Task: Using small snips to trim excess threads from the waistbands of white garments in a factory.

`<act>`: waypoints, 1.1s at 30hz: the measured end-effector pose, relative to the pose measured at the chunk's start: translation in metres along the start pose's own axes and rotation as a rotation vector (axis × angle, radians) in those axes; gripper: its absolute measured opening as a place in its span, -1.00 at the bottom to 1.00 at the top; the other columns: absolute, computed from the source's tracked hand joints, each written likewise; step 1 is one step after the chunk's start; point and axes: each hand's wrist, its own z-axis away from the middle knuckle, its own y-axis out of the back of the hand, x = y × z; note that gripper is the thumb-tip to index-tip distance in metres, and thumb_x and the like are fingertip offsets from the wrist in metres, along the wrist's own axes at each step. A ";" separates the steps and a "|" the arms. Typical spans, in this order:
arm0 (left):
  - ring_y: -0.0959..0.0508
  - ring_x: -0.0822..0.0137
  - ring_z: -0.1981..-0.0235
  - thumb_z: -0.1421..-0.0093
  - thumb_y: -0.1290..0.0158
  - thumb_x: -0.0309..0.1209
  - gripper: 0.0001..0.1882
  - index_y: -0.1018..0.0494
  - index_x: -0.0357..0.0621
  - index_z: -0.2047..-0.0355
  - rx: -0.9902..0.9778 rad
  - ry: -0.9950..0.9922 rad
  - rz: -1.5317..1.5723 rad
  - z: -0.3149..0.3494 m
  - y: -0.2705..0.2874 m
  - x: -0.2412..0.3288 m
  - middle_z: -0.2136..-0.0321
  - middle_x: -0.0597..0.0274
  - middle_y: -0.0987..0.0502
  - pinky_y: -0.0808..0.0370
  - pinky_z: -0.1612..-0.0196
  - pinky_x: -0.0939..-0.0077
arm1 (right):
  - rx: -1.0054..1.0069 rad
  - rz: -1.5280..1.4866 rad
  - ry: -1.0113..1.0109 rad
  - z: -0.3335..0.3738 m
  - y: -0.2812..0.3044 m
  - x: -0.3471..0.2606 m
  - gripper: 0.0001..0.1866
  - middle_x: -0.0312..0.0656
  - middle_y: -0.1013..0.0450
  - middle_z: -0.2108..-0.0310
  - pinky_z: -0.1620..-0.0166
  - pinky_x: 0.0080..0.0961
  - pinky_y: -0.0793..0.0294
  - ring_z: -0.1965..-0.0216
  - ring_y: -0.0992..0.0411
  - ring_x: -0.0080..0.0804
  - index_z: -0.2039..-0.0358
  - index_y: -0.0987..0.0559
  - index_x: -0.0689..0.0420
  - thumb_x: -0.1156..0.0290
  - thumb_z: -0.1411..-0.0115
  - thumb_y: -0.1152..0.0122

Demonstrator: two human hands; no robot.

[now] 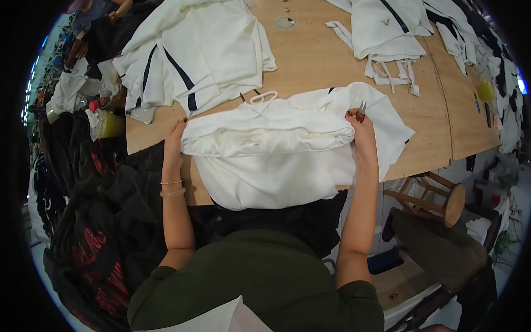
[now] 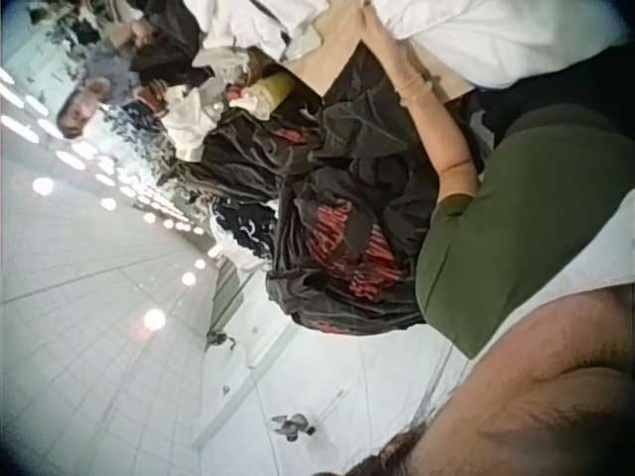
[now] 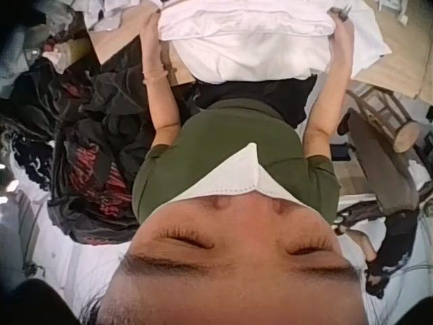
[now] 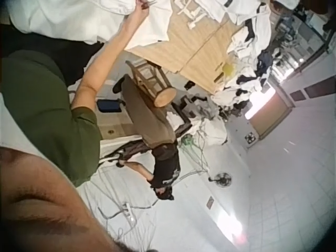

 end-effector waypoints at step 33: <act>-0.47 0.09 0.39 -0.11 -0.03 -0.60 -0.93 -0.42 -0.24 0.37 -0.169 -0.831 -0.742 0.036 -0.161 0.025 0.40 0.12 -0.44 -0.41 0.32 0.36 | 0.001 0.645 0.379 0.040 -0.131 -0.031 -0.69 -0.12 -0.40 0.53 0.35 -0.44 -0.35 0.50 -0.35 -0.35 0.23 -0.34 0.20 0.22 -0.24 -0.10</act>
